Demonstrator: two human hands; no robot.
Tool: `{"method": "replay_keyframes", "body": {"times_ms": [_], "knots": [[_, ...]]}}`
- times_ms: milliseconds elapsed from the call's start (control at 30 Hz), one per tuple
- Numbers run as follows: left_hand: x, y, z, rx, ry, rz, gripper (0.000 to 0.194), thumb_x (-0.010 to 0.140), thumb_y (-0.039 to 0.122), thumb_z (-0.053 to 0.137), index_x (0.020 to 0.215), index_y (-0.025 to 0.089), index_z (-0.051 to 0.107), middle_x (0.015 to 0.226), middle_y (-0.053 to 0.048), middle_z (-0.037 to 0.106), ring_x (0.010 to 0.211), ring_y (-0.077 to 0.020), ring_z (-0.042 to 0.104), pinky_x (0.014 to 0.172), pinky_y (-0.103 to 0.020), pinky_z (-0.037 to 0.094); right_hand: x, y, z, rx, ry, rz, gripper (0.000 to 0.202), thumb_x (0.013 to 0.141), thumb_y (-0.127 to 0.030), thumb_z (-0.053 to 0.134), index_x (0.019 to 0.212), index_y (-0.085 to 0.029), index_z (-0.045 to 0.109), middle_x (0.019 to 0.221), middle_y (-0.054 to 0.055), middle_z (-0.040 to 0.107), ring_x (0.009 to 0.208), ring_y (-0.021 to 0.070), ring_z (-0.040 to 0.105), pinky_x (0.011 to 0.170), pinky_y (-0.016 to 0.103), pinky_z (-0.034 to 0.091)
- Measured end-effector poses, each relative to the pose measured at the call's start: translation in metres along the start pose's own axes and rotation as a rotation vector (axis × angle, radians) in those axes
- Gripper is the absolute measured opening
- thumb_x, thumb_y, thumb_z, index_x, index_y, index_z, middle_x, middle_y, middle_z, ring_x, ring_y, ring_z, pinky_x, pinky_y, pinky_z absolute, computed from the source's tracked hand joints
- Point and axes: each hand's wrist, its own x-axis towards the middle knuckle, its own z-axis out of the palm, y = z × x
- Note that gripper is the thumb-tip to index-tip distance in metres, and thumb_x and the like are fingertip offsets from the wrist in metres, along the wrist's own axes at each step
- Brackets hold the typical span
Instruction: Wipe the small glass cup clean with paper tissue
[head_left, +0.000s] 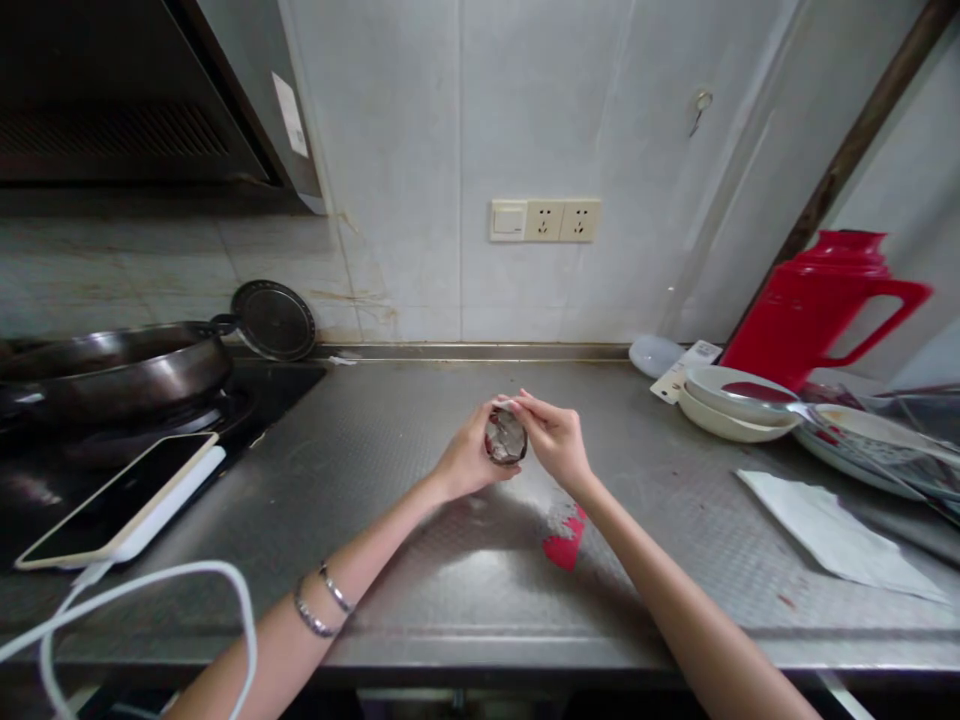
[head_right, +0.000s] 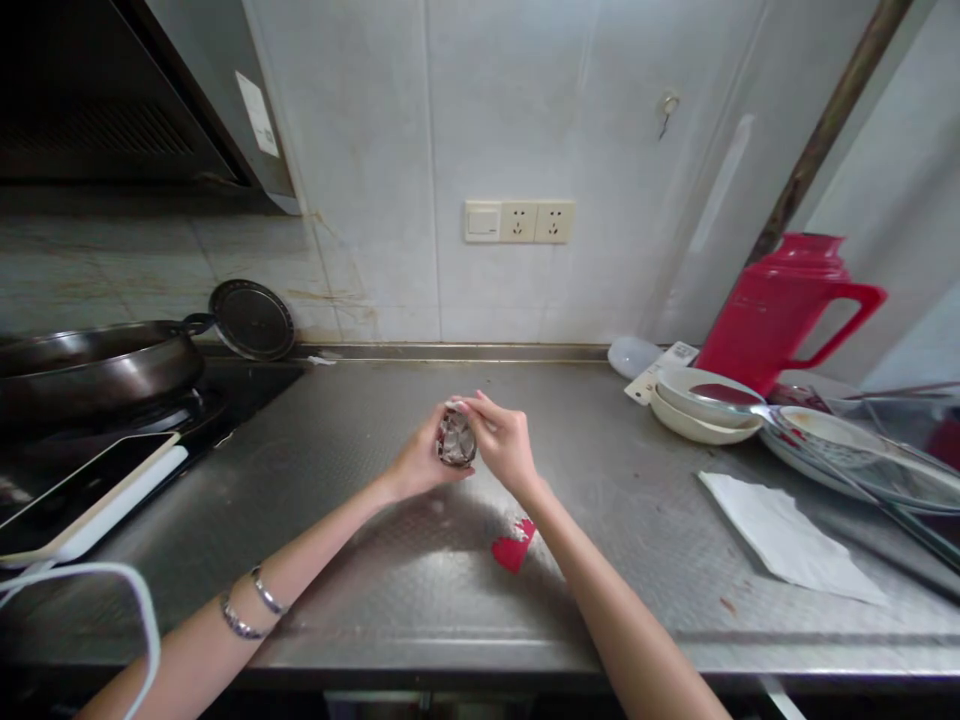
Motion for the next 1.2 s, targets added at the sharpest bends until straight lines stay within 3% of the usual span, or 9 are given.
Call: {"method": "replay_keyframes", "body": {"times_ms": [233, 333, 400, 533, 667, 767, 933, 1067, 1200], "knots": [[0.005, -0.003, 0.002, -0.209, 0.134, -0.086, 0.08, 0.053, 0.024, 0.083, 0.119, 0.024, 0.038, 0.119, -0.007, 0.058, 0.102, -0.0201, 0.06, 0.087, -0.034, 0.049, -0.003, -0.015, 0.003, 0.073, -0.109, -0.138, 0.024, 0.089, -0.025, 0.053, 0.104, -0.028, 0.07, 0.104, -0.001, 0.072, 0.102, 0.0223, 0.066, 0.107, 0.049, 0.041], [0.008, -0.004, -0.001, -0.291, 0.139, -0.221, 0.08, 0.054, 0.027, 0.083, 0.118, 0.023, 0.035, 0.112, -0.007, 0.06, 0.085, -0.017, 0.063, 0.072, -0.032, 0.053, -0.004, -0.014, 0.003, 0.097, -0.132, -0.107, 0.023, 0.09, -0.028, 0.053, 0.103, -0.029, 0.071, 0.103, -0.002, 0.072, 0.098, 0.0225, 0.068, 0.107, 0.051, 0.04], [0.008, -0.003, -0.003, -0.32, 0.139, -0.271, 0.08, 0.054, 0.029, 0.083, 0.118, 0.022, 0.035, 0.108, -0.006, 0.061, 0.078, -0.0154, 0.062, 0.066, -0.03, 0.053, -0.003, -0.011, 0.003, 0.098, -0.068, -0.062, 0.022, 0.09, -0.03, 0.053, 0.103, -0.029, 0.071, 0.103, -0.001, 0.072, 0.096, 0.0222, 0.068, 0.106, 0.051, 0.04], [0.007, 0.001, -0.001, -0.329, 0.138, -0.211, 0.077, 0.05, 0.028, 0.085, 0.112, 0.02, 0.04, 0.098, -0.003, 0.062, 0.085, -0.017, 0.062, 0.074, -0.03, 0.052, 0.002, -0.004, 0.0, 0.005, 0.114, -0.04, 0.019, 0.088, -0.033, 0.055, 0.096, -0.028, 0.072, 0.102, 0.003, 0.071, 0.1, 0.0218, 0.065, 0.095, 0.043, 0.05], [0.005, 0.005, 0.001, -0.332, 0.081, -0.223, 0.077, 0.052, 0.029, 0.084, 0.116, 0.019, 0.042, 0.095, -0.003, 0.063, 0.08, -0.017, 0.063, 0.069, -0.029, 0.052, 0.003, -0.004, -0.001, -0.059, 0.048, -0.074, 0.017, 0.086, -0.032, 0.058, 0.087, -0.025, 0.073, 0.091, 0.006, 0.068, 0.086, 0.0197, 0.065, 0.074, 0.033, 0.054], [0.005, 0.006, 0.002, -0.361, 0.076, -0.213, 0.075, 0.053, 0.026, 0.084, 0.115, 0.019, 0.043, 0.101, -0.004, 0.064, 0.087, -0.0188, 0.063, 0.074, -0.031, 0.052, 0.003, -0.007, -0.003, -0.04, -0.028, -0.1, 0.019, 0.088, -0.032, 0.055, 0.086, -0.025, 0.073, 0.088, 0.005, 0.068, 0.085, 0.0197, 0.065, 0.08, 0.035, 0.053], [0.007, 0.006, 0.002, -0.432, 0.091, -0.186, 0.069, 0.052, 0.023, 0.085, 0.109, 0.017, 0.047, 0.113, -0.008, 0.063, 0.101, -0.0217, 0.061, 0.086, -0.035, 0.05, 0.003, -0.012, -0.005, -0.008, -0.042, -0.128, 0.02, 0.087, -0.033, 0.056, 0.082, -0.026, 0.074, 0.084, 0.005, 0.07, 0.083, 0.0203, 0.066, 0.087, 0.039, 0.051], [0.008, 0.009, 0.0, -0.417, 0.087, -0.282, 0.069, 0.054, 0.028, 0.085, 0.11, 0.017, 0.046, 0.105, -0.007, 0.064, 0.078, -0.0164, 0.063, 0.065, -0.03, 0.054, 0.004, -0.015, -0.007, 0.02, -0.084, -0.12, 0.019, 0.086, -0.034, 0.058, 0.08, -0.025, 0.074, 0.084, 0.005, 0.07, 0.082, 0.0199, 0.066, 0.083, 0.036, 0.052], [0.007, 0.011, -0.004, -0.366, 0.079, -0.336, 0.07, 0.054, 0.03, 0.084, 0.11, 0.018, 0.044, 0.092, -0.002, 0.062, 0.064, -0.0118, 0.058, 0.05, -0.023, 0.049, 0.007, -0.017, -0.012, 0.081, -0.148, -0.061, 0.02, 0.085, -0.035, 0.059, 0.079, -0.023, 0.074, 0.082, 0.005, 0.07, 0.079, 0.0193, 0.066, 0.073, 0.032, 0.053]]}}
